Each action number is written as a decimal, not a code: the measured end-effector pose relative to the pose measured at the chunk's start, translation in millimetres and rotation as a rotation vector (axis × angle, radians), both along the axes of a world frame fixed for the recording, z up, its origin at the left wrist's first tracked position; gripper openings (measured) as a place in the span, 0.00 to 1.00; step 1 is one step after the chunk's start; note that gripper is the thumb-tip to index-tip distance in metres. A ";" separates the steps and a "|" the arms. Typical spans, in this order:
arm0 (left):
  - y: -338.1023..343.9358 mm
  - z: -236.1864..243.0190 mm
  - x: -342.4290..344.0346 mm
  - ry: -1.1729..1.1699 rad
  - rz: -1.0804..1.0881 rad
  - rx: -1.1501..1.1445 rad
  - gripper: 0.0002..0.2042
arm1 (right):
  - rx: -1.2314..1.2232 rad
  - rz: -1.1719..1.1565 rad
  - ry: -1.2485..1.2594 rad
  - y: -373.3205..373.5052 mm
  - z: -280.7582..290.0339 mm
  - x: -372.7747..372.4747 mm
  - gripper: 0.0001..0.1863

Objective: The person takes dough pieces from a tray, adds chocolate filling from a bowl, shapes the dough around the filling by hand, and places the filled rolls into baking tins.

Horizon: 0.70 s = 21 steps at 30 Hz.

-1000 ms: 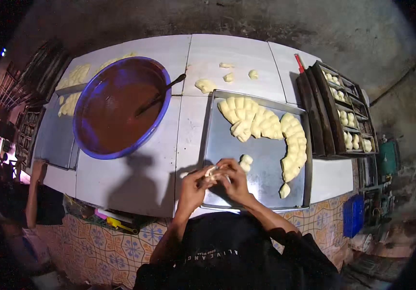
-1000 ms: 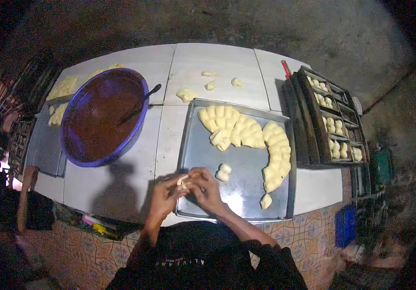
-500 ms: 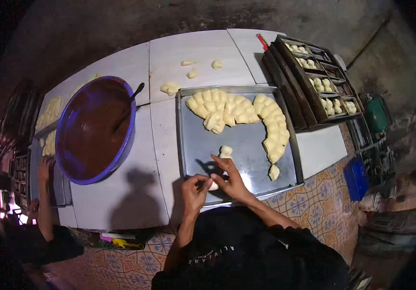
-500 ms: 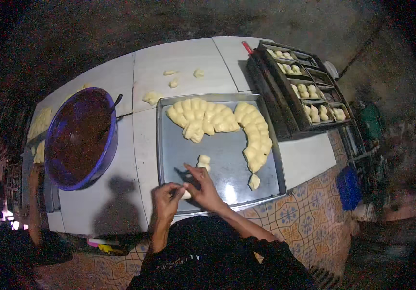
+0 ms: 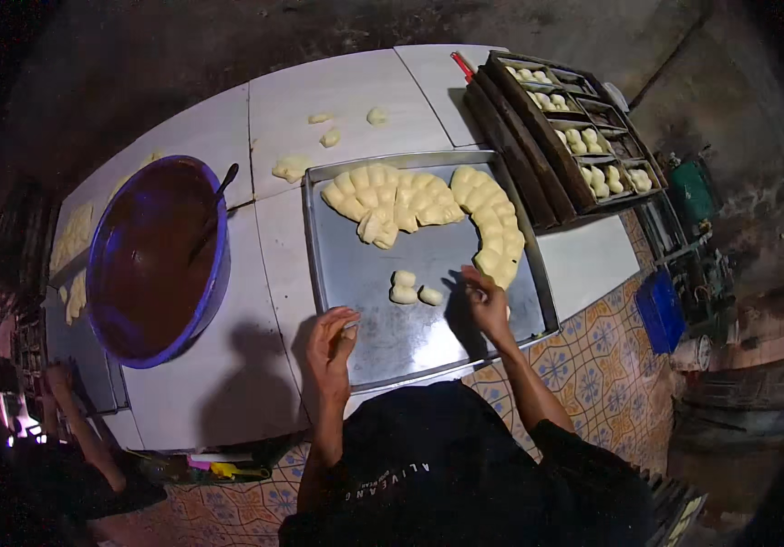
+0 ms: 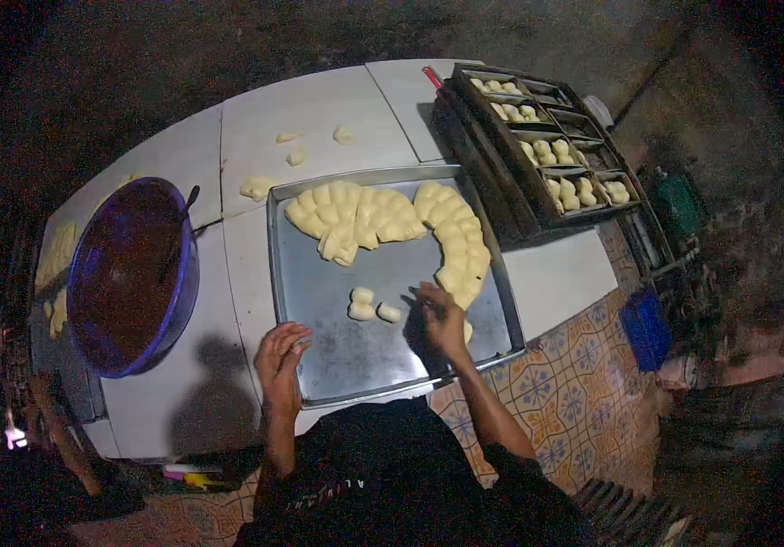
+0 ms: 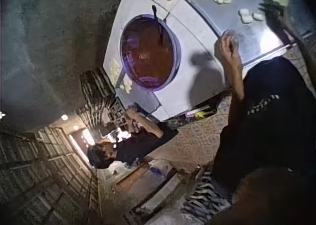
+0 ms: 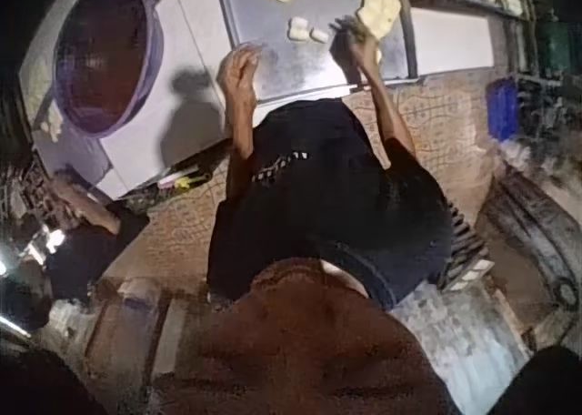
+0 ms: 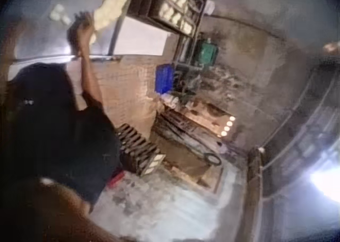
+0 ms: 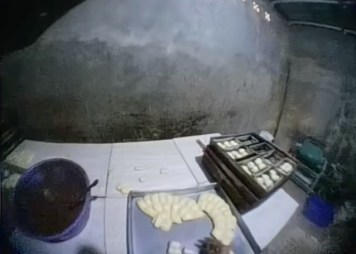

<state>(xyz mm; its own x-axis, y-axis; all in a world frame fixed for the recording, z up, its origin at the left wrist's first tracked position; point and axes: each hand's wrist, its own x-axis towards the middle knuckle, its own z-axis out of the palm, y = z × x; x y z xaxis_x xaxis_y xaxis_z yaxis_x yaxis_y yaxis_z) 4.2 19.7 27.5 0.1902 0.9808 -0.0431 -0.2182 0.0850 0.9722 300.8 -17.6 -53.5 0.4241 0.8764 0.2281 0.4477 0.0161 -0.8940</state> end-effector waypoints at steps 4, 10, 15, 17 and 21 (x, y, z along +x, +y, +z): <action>-2.6 -27.8 -25.4 0.030 0.178 -0.027 0.12 | -0.313 0.175 -0.498 -32.5 41.1 30.2 0.16; -14.0 -26.0 -12.6 0.113 0.071 -0.016 0.09 | -0.320 0.051 0.003 -32.6 21.5 2.5 0.06; -14.2 7.9 13.5 0.361 -0.106 0.326 0.18 | -0.154 0.486 0.551 9.0 101.8 -89.8 0.17; -13.4 -2.8 17.7 0.177 0.045 0.280 0.14 | -0.157 0.465 0.540 20.3 98.8 -120.4 0.20; -19.0 -8.4 12.7 0.064 0.289 0.028 0.09 | 0.020 0.507 0.183 32.9 83.3 -149.2 0.08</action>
